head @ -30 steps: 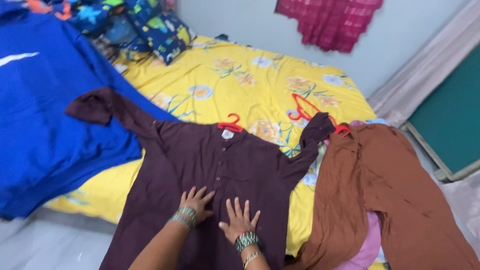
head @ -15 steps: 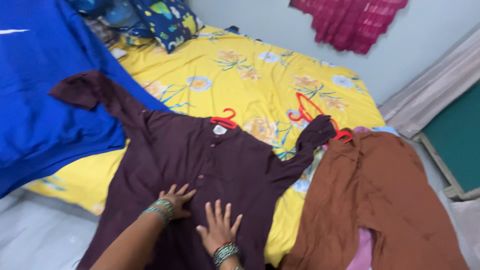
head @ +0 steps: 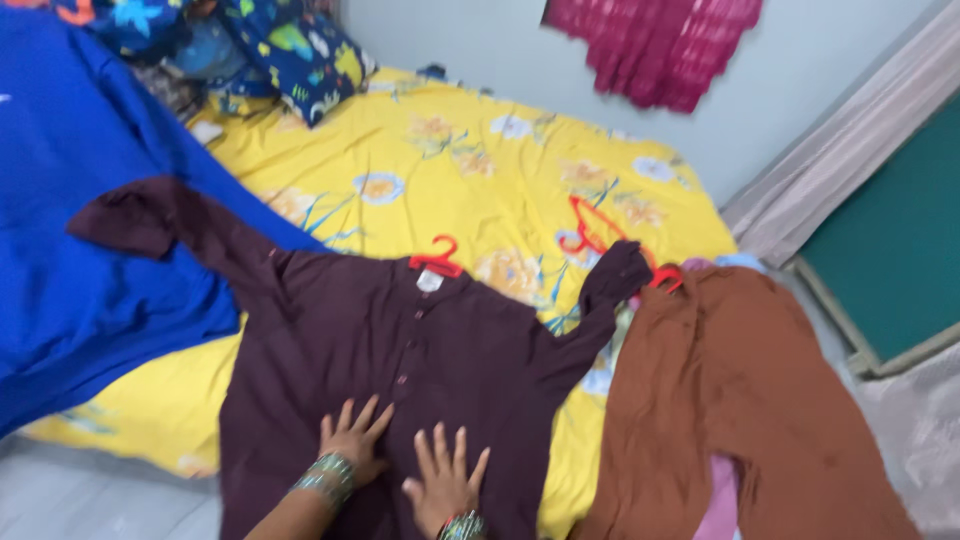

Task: The person places a maroon shirt on a red hanger, buttons it, and smooths it out. They then pick up a black shirt, lay it flat on the bed, and smooth it out.

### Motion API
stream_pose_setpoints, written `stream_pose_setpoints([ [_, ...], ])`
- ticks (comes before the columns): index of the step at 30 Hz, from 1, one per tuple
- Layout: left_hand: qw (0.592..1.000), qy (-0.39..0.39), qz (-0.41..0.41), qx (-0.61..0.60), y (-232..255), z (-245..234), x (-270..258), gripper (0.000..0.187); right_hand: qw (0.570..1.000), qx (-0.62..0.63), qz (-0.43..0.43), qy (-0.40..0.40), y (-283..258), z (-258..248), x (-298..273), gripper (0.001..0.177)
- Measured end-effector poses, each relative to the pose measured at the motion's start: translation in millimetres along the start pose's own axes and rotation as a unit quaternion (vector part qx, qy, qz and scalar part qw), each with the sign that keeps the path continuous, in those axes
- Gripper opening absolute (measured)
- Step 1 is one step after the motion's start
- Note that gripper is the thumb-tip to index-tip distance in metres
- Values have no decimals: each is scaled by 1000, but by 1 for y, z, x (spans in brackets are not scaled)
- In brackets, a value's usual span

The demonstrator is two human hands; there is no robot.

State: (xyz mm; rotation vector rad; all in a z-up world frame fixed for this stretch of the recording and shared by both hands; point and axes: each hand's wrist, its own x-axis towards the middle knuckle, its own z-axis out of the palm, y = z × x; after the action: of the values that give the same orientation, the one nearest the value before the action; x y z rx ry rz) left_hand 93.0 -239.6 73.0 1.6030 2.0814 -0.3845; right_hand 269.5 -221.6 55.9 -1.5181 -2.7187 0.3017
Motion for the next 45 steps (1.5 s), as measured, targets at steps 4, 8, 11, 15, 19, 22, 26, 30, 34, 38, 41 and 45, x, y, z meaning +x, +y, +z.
stream_pose_setpoints([
  [4, 999, 12, 2, 47, 5, -6, -8, 99, 999, -3, 23, -47, -6, -2, -20, 85],
  [8, 993, 32, 17, 110, 8, -9, -12, 101, 994, -4, 60, -88, -17, -17, -13, 86],
  [11, 994, 37, 39, 93, -2, -7, -15, 101, 998, 25, 52, -37, -19, -9, -4, 72],
  [15, 995, 73, 61, 22, -20, -14, 1, 72, 986, 142, 69, 49, -4, 20, 16, 44],
  [19, 962, 188, 44, -191, -31, -2, 64, 44, 973, 153, 59, 160, 6, 55, 22, 35],
  [22, 896, 260, 48, -358, -20, 0, 119, 48, 962, 176, 78, 195, 7, 50, 34, 31],
  [26, 880, 244, 112, -392, -1, 14, 121, 40, 914, 283, 105, 270, 1, 12, 61, 25],
  [30, 859, 265, 169, -405, -10, 11, 101, 41, 891, 357, 104, 260, -13, -13, 128, 29],
  [34, 839, 205, 156, -480, -15, 1, 98, 38, 920, 247, 104, 286, -9, 6, 194, 46],
  [38, 827, 188, 160, -505, -17, 2, 102, 39, 885, 318, 106, 324, 15, 51, 201, 21],
  [41, 793, 229, 189, -532, -19, 5, 112, 32, 851, 372, 104, 355, 24, 57, 196, 20],
  [45, 810, 333, 138, -463, -7, 15, 118, 21, 832, 420, 117, 343, 20, 55, 189, 18],
])
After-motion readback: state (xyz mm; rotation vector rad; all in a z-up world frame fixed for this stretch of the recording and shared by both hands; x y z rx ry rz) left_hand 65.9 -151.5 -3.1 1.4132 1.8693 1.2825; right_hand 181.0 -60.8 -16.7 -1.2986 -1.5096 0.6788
